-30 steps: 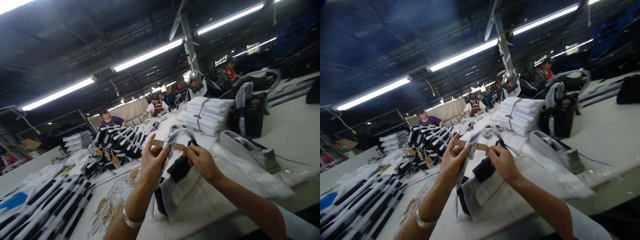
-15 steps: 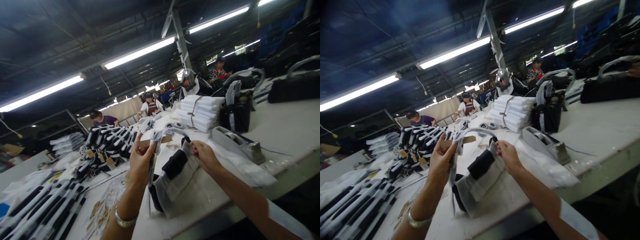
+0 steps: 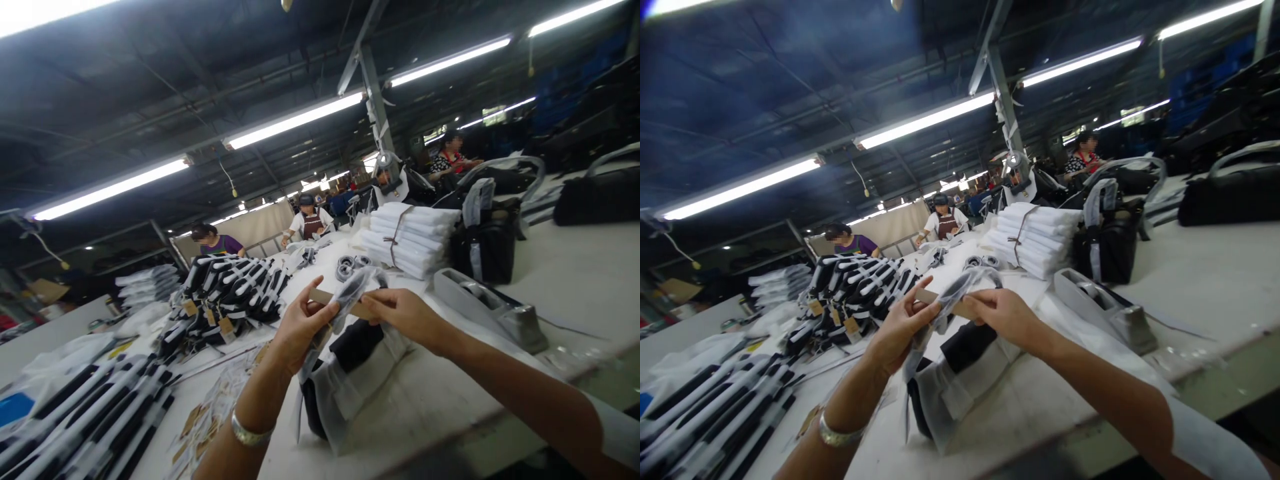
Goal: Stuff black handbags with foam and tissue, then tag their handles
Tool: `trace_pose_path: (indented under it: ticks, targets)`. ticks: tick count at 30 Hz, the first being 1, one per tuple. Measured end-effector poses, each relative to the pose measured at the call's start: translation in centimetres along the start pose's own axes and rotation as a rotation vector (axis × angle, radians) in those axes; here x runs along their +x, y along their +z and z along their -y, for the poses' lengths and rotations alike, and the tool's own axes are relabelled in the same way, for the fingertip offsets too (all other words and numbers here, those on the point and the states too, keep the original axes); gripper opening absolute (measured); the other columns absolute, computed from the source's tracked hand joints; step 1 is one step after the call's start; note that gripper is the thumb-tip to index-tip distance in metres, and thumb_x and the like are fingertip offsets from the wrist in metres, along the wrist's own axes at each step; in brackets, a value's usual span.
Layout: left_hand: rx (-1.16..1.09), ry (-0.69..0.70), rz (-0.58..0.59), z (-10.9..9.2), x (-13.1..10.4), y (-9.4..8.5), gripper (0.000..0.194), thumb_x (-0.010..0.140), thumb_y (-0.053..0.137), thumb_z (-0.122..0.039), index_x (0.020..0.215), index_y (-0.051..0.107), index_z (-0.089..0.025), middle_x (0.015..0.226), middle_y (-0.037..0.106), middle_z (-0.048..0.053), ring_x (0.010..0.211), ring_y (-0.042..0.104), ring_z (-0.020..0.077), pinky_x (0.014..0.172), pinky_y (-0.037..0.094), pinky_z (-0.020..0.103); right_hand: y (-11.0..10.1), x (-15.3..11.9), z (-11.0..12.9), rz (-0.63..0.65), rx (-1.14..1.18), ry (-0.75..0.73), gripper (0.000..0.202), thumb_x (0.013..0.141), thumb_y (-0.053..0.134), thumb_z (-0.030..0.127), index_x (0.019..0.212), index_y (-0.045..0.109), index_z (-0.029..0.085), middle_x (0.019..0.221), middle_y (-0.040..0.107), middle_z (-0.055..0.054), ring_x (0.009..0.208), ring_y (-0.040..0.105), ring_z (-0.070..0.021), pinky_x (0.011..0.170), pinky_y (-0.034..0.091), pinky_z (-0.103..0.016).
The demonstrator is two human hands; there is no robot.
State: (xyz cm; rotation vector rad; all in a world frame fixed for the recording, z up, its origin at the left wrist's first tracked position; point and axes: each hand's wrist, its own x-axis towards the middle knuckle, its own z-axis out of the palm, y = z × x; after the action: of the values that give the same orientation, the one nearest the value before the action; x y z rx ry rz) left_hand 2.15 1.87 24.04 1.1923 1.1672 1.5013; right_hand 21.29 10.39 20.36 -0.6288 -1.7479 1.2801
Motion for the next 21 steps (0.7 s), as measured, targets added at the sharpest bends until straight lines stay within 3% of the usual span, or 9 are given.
trace_pose_path:
  ticks: [2,4,8,12,17,21]
  targets:
    - [0.001,-0.019,0.050,-0.1,0.0,-0.1,0.096,0.063,0.091,-0.036,0.144,0.044,-0.016,0.093,0.076,0.007,0.078,0.071,0.0171,0.074,0.052,0.025,0.8,0.2,0.3,0.142,0.061,0.044,0.038,0.078,0.073,0.052,0.096,0.080,0.019,0.082,0.074,-0.004,0.079,0.067,-0.0210,0.070,0.052,-0.031]
    - [0.017,-0.020,0.069,0.0,0.0,-0.2,0.089,0.066,0.090,-0.035,0.141,0.047,-0.017,0.095,0.076,0.007,0.079,0.071,0.0171,0.075,0.053,0.025,1.3,-0.1,0.1,0.190,0.125,0.073,0.038,0.078,0.074,0.052,0.096,0.080,0.018,0.081,0.073,-0.005,0.080,0.065,-0.0188,0.069,0.049,-0.028]
    - [0.049,-0.006,0.049,0.1,-0.2,0.4,0.069,0.065,0.090,-0.036,0.126,0.063,-0.017,0.100,0.076,0.009,0.089,0.073,0.0212,0.080,0.055,0.028,1.6,-1.3,0.0,0.166,0.279,0.120,0.045,0.077,0.074,0.056,0.100,0.079,0.019,0.087,0.071,-0.004,0.082,0.061,-0.0163,0.073,0.045,-0.028]
    - [0.098,0.030,0.006,0.2,-0.6,1.1,0.051,0.064,0.089,-0.036,0.108,0.073,-0.018,0.102,0.077,0.009,0.098,0.072,0.0258,0.088,0.057,0.034,2.1,-2.4,0.9,0.148,0.339,0.044,0.046,0.076,0.074,0.060,0.089,0.079,0.016,0.072,0.062,0.001,0.069,0.050,-0.0122,0.070,0.041,-0.027]
    - [0.138,0.073,-0.059,0.1,-0.8,0.7,0.053,0.061,0.091,-0.035,0.107,0.074,-0.017,0.097,0.078,0.008,0.104,0.071,0.0279,0.087,0.059,0.033,2.6,-2.9,1.9,0.113,0.490,0.142,0.054,0.072,0.073,0.068,0.070,0.072,0.014,0.071,0.060,-0.001,0.072,0.055,-0.0135,0.078,0.048,-0.029]
    - [0.141,0.075,0.019,-0.5,-1.3,0.7,0.053,0.063,0.090,-0.036,0.109,0.074,-0.014,0.104,0.077,0.011,0.102,0.071,0.0265,0.088,0.057,0.031,2.5,-3.3,1.7,0.166,0.581,0.175,0.041,0.070,0.081,0.055,0.081,0.076,0.015,0.086,0.067,-0.005,0.089,0.061,-0.0170,0.088,0.051,-0.031]
